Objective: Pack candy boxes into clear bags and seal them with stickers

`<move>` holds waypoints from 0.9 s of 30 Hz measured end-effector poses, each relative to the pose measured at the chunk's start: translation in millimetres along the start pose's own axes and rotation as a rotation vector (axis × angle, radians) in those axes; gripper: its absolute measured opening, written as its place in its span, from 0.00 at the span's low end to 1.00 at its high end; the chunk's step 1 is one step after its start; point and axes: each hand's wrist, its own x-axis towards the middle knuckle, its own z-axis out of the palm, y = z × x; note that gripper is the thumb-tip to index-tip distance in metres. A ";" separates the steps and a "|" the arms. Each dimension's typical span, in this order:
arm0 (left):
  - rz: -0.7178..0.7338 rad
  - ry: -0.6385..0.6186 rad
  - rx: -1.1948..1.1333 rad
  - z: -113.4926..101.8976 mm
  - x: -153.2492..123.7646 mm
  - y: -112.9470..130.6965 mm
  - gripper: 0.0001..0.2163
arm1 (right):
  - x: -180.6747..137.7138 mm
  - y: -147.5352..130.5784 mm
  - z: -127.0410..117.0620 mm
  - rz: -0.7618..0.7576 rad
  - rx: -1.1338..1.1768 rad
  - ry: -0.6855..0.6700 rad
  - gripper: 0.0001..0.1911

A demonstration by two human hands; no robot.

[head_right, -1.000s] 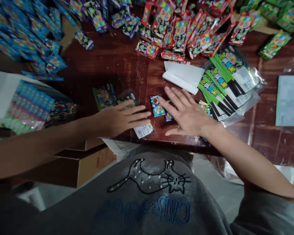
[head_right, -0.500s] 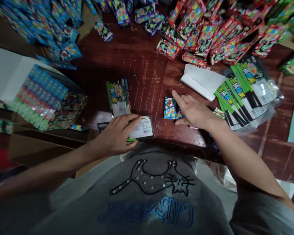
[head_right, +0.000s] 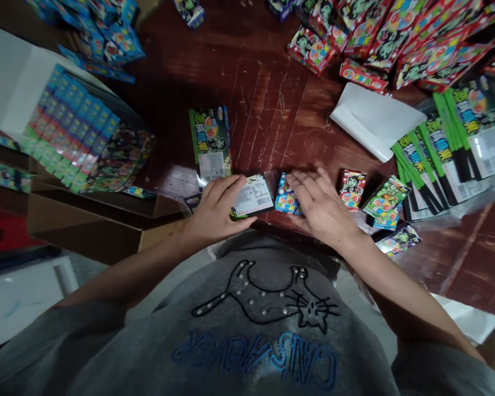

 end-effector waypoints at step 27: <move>0.129 -0.046 -0.153 0.8 15.4 20.0 0.42 | -9.9 31.0 -42.3 -0.046 0.189 -0.170 0.37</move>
